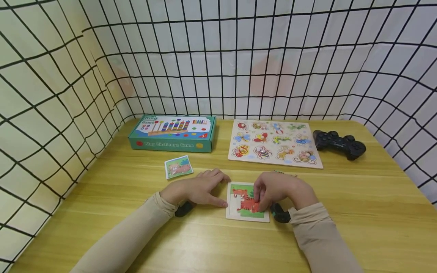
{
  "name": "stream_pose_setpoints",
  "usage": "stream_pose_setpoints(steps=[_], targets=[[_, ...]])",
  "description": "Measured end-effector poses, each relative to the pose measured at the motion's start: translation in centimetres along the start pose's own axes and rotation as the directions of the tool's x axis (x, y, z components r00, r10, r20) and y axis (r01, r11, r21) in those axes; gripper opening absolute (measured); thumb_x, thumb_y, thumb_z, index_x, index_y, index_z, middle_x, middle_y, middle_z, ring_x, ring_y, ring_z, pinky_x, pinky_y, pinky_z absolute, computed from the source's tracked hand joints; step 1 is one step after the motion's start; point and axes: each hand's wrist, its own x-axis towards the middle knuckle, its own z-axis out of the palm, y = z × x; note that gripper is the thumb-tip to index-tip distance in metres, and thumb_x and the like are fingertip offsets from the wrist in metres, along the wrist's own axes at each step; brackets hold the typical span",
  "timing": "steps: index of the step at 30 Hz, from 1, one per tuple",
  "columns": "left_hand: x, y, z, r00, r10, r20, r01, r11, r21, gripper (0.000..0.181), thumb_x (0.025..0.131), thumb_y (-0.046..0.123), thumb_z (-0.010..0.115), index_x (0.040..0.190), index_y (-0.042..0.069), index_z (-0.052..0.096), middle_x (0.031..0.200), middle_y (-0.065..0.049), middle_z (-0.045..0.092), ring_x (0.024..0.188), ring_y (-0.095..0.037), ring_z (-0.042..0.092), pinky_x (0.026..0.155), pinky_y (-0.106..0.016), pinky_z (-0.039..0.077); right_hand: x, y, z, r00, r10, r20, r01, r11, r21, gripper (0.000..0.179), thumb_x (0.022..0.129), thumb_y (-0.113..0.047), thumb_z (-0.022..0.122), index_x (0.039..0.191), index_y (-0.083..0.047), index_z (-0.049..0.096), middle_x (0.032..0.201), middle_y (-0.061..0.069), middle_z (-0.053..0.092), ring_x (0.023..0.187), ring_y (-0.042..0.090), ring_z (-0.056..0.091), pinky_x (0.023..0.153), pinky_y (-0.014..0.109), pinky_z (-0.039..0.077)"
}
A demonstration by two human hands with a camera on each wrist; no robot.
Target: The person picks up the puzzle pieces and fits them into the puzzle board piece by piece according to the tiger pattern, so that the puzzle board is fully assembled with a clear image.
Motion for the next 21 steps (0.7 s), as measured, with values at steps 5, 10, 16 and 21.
stream_pose_setpoints(steps=[5, 10, 16, 21], targets=[[0.08, -0.05, 0.00, 1.000, 0.003, -0.001, -0.003, 1.000, -0.003, 0.072, 0.090, 0.063, 0.065, 0.144, 0.022, 0.042, 0.139, 0.003, 0.040, 0.126, -0.020, 0.039, 0.108, -0.038, 0.030, -0.08, 0.08, -0.05, 1.000, -0.025, -0.005, 0.025, 0.999, -0.023, 0.017, 0.074, -0.001, 0.083, 0.083, -0.007, 0.070, 0.072, 0.004, 0.063, 0.066, 0.015, 0.056, 0.059, 0.029, 0.046], [0.09, -0.08, 0.00, 1.000, 0.003, 0.000, -0.003, 1.000, -0.005, 0.072, 0.089, 0.064, 0.065, 0.144, 0.022, 0.042, 0.138, 0.003, 0.040, 0.125, -0.020, 0.039, 0.107, -0.038, 0.030, -0.10, 0.09, -0.01, 1.000, -0.018, -0.016, 0.017, 0.999, -0.039, 0.018, 0.074, -0.002, 0.085, 0.082, -0.008, 0.070, 0.072, 0.004, 0.062, 0.066, 0.016, 0.056, 0.060, 0.030, 0.046], [0.13, -0.14, 0.13, 1.000, 0.007, -0.001, -0.007, 1.000, 0.001, 0.072, 0.089, 0.064, 0.065, 0.144, 0.023, 0.042, 0.138, 0.004, 0.040, 0.124, -0.019, 0.040, 0.107, -0.037, 0.030, -0.03, 0.08, 0.08, 0.999, 0.011, -0.030, -0.013, 0.998, -0.064, 0.017, 0.074, -0.004, 0.086, 0.079, -0.010, 0.070, 0.071, 0.003, 0.062, 0.066, 0.015, 0.055, 0.061, 0.031, 0.046], [0.13, -0.20, 0.25, 1.000, 0.013, -0.004, -0.013, 1.000, 0.001, 0.072, 0.089, 0.064, 0.065, 0.144, 0.023, 0.042, 0.137, 0.004, 0.040, 0.124, -0.018, 0.039, 0.106, -0.037, 0.030, -0.03, 0.19, 0.12, 0.999, 0.025, -0.019, -0.026, 0.999, -0.044, 0.015, 0.077, -0.002, 0.083, 0.078, -0.010, 0.071, 0.072, 0.003, 0.063, 0.065, 0.015, 0.056, 0.061, 0.031, 0.048]])
